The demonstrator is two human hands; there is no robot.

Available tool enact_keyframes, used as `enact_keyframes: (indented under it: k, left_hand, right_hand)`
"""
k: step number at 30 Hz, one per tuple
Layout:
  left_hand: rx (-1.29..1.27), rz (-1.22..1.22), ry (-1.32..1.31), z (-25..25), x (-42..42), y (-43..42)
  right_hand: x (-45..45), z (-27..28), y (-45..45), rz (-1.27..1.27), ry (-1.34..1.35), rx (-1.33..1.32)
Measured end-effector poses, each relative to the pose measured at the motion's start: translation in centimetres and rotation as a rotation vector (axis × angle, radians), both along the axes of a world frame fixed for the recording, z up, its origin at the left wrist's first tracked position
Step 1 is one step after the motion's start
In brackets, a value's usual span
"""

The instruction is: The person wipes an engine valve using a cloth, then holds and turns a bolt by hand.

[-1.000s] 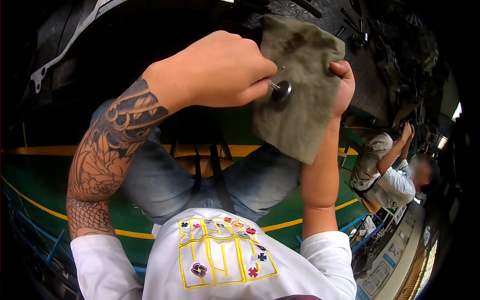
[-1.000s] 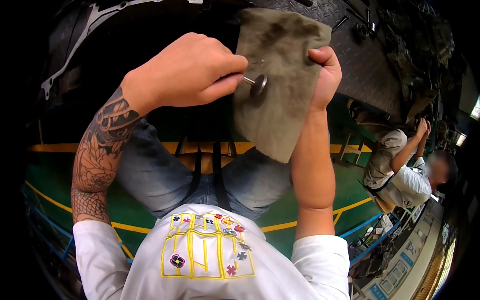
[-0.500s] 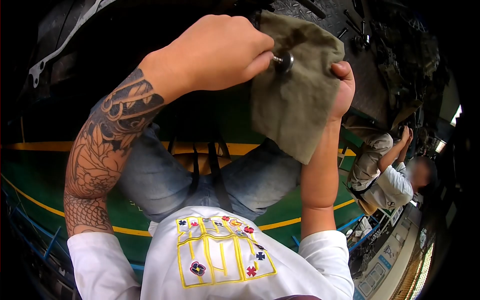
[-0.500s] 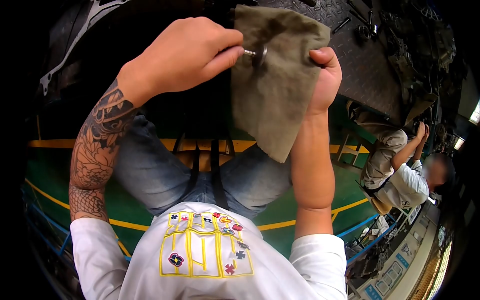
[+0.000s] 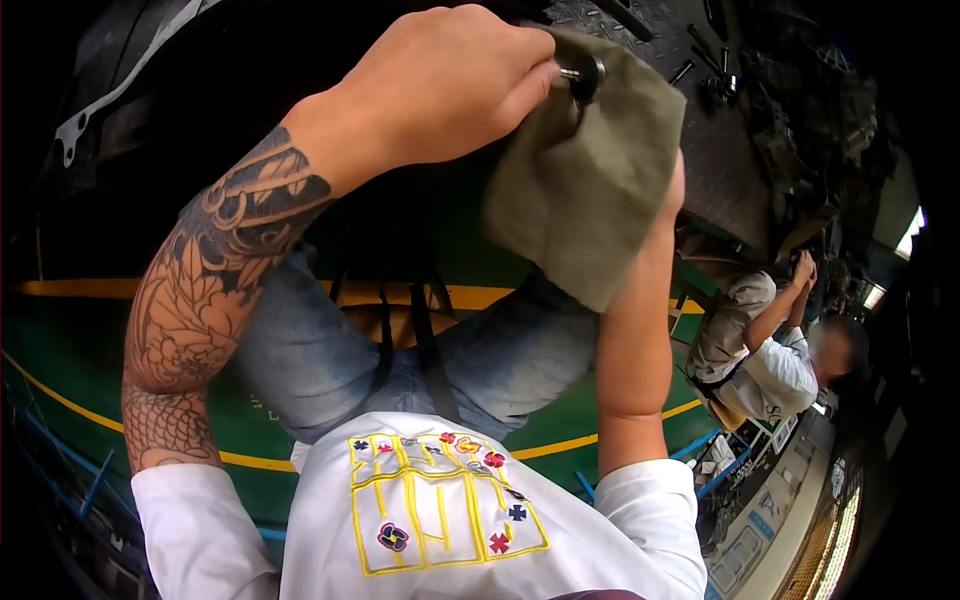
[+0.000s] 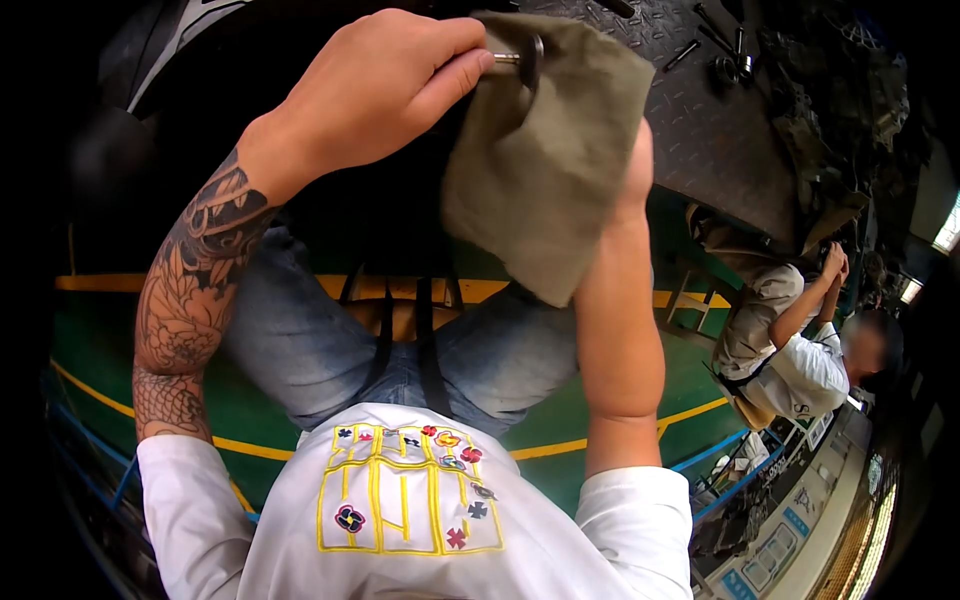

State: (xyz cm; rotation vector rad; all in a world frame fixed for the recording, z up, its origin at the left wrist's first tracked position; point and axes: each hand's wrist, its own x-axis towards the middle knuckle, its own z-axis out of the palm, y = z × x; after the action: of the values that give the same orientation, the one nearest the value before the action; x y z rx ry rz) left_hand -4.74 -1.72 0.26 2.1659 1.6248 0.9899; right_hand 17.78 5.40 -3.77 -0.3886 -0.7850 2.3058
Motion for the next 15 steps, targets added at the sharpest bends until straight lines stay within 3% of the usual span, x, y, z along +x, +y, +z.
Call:
enact_keyframes:
  k: [1,5,10,15]
  left_hand:
    - [0.004,-0.019,-0.015,0.0,0.0,0.1]
    - [0.089,-0.054,-0.065,-0.4,0.3,0.8]
    - [0.010,0.017,-0.003,0.5,0.4,0.8]
    - [0.051,0.087,0.038,0.8,0.4,0.5]
  right_hand:
    - [-0.7,-0.6,-0.1,-0.067,-0.096,0.136]
    - [-2.5,0.4,-1.6,-0.089,-0.044,0.072]
    - [-3.1,-0.1,-0.8,0.080,0.187,-0.135]
    - [-3.0,0.7,-1.1,-0.096,-0.261,0.092]
